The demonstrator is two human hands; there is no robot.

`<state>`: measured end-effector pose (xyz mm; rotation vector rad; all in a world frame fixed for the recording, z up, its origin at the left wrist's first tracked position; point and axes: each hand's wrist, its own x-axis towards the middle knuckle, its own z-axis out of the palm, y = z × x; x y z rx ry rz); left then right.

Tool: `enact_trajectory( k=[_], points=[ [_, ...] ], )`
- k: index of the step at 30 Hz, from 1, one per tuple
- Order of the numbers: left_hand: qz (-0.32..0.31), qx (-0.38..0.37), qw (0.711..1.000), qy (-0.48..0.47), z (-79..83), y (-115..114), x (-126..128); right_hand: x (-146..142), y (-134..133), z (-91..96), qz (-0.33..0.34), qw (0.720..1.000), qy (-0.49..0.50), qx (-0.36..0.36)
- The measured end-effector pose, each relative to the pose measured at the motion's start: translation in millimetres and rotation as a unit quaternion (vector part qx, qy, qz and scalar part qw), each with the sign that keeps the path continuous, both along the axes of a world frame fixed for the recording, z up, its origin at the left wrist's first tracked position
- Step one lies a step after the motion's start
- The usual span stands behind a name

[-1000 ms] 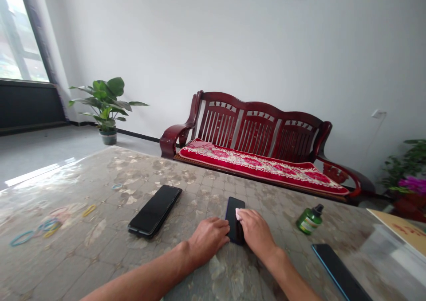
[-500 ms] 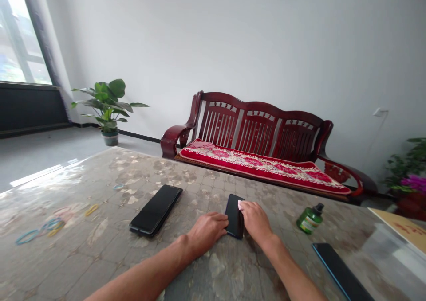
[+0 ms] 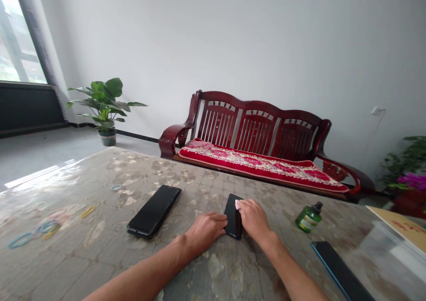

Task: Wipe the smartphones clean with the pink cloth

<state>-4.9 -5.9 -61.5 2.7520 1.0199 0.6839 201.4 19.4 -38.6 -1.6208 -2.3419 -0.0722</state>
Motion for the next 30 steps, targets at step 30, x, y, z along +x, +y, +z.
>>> enact_trajectory(
  k=[30],
  points=[
    [-0.004,-0.001,1.0,0.001,5.7,-3,3,-16,-32,-3.7,0.104,0.993,0.04,0.023]
  ],
)
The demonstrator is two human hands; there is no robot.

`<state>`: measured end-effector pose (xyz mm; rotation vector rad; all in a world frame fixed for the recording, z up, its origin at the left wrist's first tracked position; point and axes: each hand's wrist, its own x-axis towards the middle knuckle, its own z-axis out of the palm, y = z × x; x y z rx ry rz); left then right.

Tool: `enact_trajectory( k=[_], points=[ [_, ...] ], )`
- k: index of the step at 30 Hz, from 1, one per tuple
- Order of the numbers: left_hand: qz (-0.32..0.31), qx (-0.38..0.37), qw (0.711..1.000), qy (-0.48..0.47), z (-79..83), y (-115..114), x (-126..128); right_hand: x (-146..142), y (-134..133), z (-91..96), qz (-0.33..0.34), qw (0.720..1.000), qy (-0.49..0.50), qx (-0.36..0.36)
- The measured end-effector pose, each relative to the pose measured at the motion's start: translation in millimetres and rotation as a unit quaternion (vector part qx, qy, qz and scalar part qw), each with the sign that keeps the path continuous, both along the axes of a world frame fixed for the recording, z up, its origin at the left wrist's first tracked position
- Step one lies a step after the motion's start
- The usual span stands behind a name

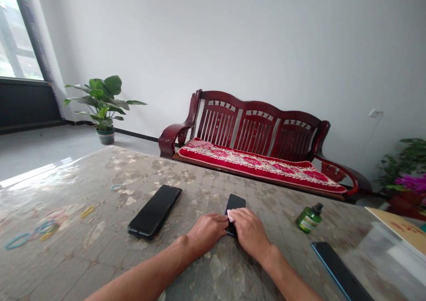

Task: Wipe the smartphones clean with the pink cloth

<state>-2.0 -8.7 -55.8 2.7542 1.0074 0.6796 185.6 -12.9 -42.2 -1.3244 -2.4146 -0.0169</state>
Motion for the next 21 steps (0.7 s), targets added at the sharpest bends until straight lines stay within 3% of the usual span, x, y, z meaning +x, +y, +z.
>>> enact_trajectory(
  k=[8,16,21],
  points=[
    [0.003,0.009,1.0,0.019,-5.0,2,-2,4,46,4.7,-0.095,0.995,-0.042,-0.011],
    [0.037,-0.023,0.999,0.024,-7.4,1,-2,3,5,-1.2,-0.066,0.997,-0.024,0.011],
    [0.057,-0.015,0.998,0.038,-5.0,-4,0,11,25,2.7,-0.134,0.99,0.047,-0.005]
  ],
)
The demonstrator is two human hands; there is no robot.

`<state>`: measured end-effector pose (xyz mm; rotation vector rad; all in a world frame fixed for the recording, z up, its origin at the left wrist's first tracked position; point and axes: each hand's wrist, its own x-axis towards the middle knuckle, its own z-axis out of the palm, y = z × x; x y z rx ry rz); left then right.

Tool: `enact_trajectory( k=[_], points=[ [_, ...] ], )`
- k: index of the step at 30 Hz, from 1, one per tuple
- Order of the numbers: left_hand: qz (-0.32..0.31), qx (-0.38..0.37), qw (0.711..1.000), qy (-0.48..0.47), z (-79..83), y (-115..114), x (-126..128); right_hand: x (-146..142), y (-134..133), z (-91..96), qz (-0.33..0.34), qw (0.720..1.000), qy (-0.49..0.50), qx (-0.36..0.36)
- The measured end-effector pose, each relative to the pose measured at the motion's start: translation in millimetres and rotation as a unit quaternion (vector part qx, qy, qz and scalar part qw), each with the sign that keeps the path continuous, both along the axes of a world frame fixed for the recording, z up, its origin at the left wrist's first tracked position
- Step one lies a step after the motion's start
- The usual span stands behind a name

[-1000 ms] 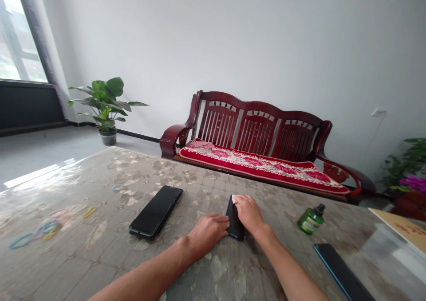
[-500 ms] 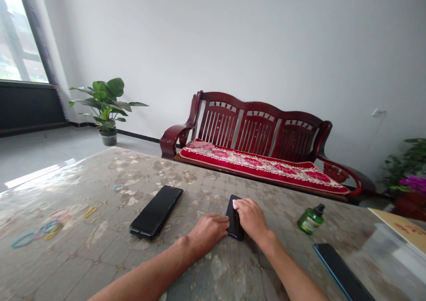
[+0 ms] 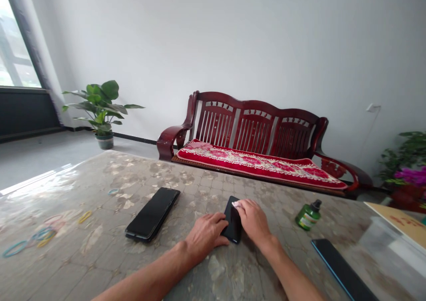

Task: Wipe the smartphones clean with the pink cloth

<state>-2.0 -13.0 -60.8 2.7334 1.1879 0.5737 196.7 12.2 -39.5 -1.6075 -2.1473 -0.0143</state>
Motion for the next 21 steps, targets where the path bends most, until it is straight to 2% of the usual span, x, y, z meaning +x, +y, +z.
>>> enact_trajectory(
  k=[5,11,21],
  points=[
    [0.006,-0.005,1.0,0.008,-0.7,-2,0,7,28,-7.4,-0.042,0.998,0.027,-0.046],
    [0.006,0.01,1.0,0.016,0.2,-3,5,5,22,-13.5,-0.037,0.999,0.002,-0.04],
    [-0.054,0.083,0.991,0.091,8.0,-14,5,13,26,0.1,-0.112,0.989,-0.023,-0.09]
  ],
)
